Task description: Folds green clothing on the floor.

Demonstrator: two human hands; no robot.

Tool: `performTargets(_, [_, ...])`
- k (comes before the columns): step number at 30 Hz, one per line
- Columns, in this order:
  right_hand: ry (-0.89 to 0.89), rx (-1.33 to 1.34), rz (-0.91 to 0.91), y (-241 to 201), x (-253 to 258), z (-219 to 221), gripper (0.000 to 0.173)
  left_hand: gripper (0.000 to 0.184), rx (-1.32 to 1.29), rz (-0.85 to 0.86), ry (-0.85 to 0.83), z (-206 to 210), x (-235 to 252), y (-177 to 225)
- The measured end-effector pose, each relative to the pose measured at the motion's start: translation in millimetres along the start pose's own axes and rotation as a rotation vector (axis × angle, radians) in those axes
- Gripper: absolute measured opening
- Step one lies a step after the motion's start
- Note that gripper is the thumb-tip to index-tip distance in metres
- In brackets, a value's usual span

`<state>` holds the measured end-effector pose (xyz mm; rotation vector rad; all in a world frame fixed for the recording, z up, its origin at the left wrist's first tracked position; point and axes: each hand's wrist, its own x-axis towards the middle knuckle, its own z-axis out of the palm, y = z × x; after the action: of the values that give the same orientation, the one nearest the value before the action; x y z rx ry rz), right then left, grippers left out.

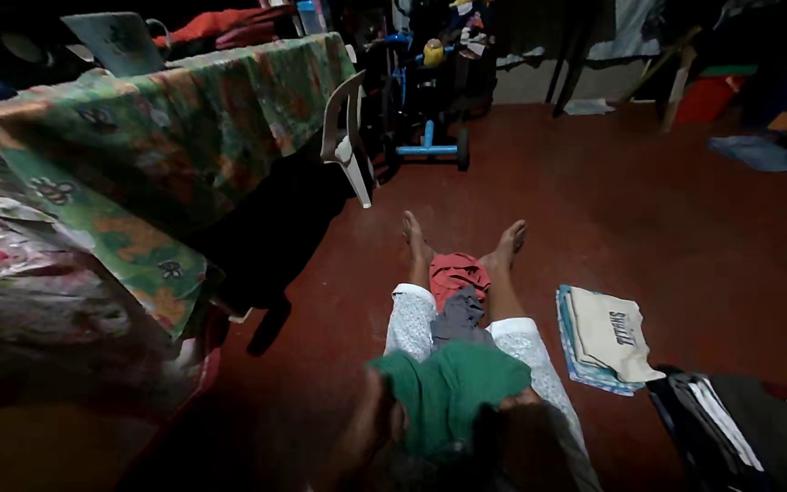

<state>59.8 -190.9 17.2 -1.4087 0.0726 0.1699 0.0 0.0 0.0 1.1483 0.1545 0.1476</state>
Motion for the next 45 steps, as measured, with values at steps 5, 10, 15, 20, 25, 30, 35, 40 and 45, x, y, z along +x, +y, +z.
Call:
performTargets(5, [-0.044,0.071,-0.071,10.6,20.3,-27.7,0.030,0.052,-0.447,0.138,-0.344,-12.9,6.7,20.6])
performTargets(10, [-0.150,0.099,-0.136,3.3,22.9,-27.3,0.029,0.053,-0.175,-0.014,-0.142,-13.6,14.0,13.7])
performTargets(15, [-0.010,0.017,-0.104,3.1,33.3,-39.3,0.027,0.024,-0.034,0.071,-0.099,1.4,3.2,46.5])
performTargets(20, [0.043,0.407,-0.100,-4.2,62.0,-68.5,0.024,0.032,-0.512,0.369,-0.196,-16.3,20.0,78.6])
performTargets(25, [-0.012,0.461,-0.236,-22.8,76.2,-93.3,0.022,0.041,-0.395,0.391,0.030,-29.5,13.4,92.7])
performTargets(30, [0.065,0.244,-0.454,-52.4,81.7,-121.7,0.023,0.039,-0.039,0.507,0.152,-27.5,-14.9,120.7])
performTargets(35, [0.011,0.177,-0.598,-86.6,95.9,-133.6,0.022,0.045,-0.096,0.393,0.128,-29.9,7.1,127.6])
performTargets(40, [-0.122,0.256,-0.762,-107.2,94.2,-158.9,0.021,0.032,-0.130,0.338,0.100,-43.7,30.0,120.8])
performTargets(45, [-0.182,0.069,-0.548,-60.6,50.6,-191.3,0.018,0.021,0.259,0.150,0.278,-82.2,17.9,89.0])
